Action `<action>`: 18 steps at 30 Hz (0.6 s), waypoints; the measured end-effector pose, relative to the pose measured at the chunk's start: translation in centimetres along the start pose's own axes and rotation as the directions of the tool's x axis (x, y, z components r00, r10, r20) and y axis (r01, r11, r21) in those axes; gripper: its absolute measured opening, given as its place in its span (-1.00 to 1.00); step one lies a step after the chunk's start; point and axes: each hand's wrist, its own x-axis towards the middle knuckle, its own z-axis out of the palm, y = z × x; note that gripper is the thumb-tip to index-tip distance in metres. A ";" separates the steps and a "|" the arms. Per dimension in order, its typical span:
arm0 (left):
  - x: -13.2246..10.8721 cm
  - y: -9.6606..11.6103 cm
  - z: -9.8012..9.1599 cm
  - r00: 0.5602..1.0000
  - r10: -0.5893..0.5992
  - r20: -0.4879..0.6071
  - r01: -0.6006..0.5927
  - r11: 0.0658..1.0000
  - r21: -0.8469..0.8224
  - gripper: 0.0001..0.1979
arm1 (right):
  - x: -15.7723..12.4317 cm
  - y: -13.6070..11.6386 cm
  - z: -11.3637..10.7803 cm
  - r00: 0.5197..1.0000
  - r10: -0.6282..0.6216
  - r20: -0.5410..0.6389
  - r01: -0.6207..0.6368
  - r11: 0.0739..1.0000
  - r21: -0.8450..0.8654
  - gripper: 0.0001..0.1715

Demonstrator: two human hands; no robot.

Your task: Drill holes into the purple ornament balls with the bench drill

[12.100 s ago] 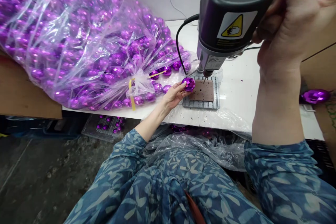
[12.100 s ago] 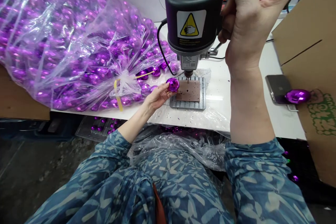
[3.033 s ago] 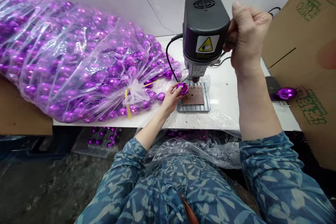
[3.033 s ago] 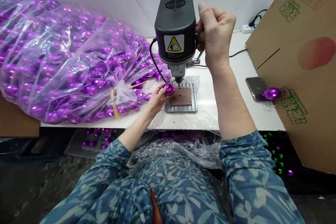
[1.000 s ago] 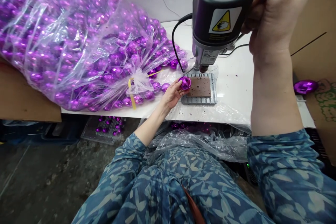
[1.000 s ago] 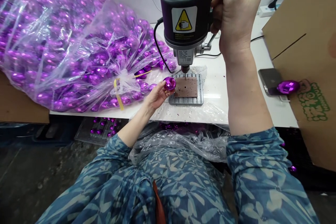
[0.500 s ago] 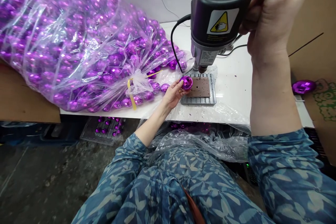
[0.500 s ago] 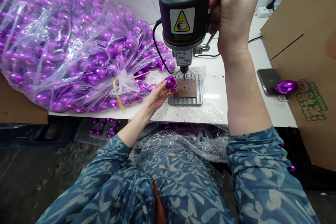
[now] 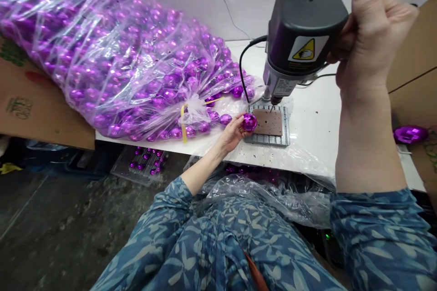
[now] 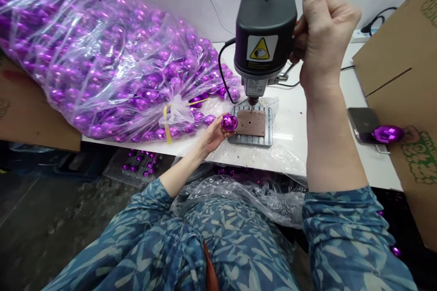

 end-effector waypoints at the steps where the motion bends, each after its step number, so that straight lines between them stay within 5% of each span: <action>1: -0.2 -0.2 -0.3 1.000 0.005 0.004 -0.005 1.000 -0.002 -0.65 | 0.1 0.0 0.0 1.000 0.001 -0.002 -0.001 1.000 0.011 -0.38; 11: -3.3 0.1 -2.5 0.994 0.023 0.110 -0.022 1.000 -0.004 -0.56 | -0.4 -0.7 0.4 0.999 -0.022 -0.029 0.025 0.994 0.109 -0.31; 18: -2.9 0.4 -2.8 0.991 0.061 0.122 -0.059 0.998 -0.025 -0.47 | -0.5 -1.8 0.3 0.996 0.085 -0.021 -0.082 0.991 0.106 -0.25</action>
